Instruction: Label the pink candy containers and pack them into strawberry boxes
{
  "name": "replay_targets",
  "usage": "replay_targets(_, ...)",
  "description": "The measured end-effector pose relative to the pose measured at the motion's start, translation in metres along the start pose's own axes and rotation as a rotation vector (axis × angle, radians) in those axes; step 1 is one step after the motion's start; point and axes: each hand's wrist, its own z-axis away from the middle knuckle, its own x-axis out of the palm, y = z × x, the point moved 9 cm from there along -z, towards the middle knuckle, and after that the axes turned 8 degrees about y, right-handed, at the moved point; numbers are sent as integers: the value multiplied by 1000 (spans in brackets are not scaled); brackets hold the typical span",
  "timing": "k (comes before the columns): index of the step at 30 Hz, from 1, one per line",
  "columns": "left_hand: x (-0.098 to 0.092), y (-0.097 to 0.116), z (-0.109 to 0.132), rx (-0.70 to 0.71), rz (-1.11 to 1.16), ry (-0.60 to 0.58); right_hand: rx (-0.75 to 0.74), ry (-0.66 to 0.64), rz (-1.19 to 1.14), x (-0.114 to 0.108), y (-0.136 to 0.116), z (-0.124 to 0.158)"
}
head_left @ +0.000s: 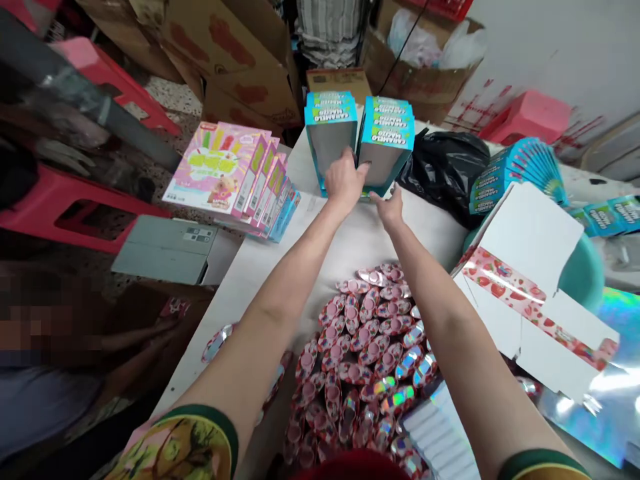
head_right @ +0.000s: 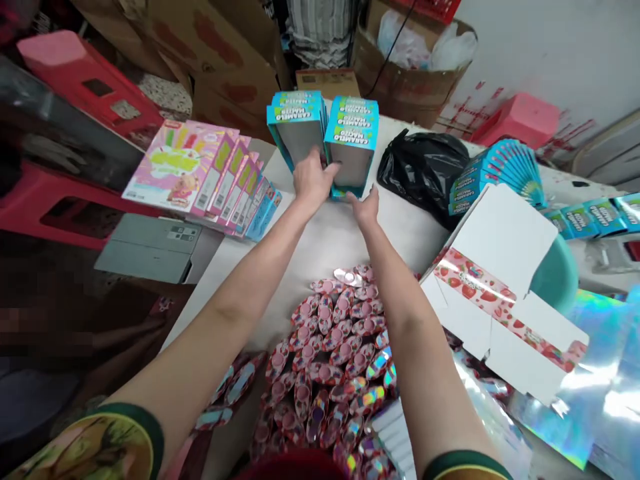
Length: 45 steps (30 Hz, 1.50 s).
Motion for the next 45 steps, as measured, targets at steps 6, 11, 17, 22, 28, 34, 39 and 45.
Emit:
replay_targets(6, -49, -28, 58, 28, -18, -139, -96, -188, -12, -96, -41, 126)
replay_targets(11, -119, -77, 248, -208, 216, -428, -151, -204, 211, -203, -96, 336)
replay_targets(17, -141, -103, 397, -323, 74, -491, -325, -602, 411, -187, -118, 561)
replay_targets(22, -134, -98, 411, -280, -149, -492, -396, -812, 590, -160, -101, 612)
replay_targets(28, -143, -96, 449, -385, -172, -351, -401, -772, 657, -183, -79, 618)
replay_targets(34, -146, -87, 481, -406, -30, -327, -300, -645, 606, -225, -78, 630)
replay_targets(39, -203, -47, 513, -190, -95, -277, -90, -331, 575, -281, -64, 645)
replay_targets(45, -264, -37, 585, -179, -285, -254, 34, -28, 532, -341, -45, 672)
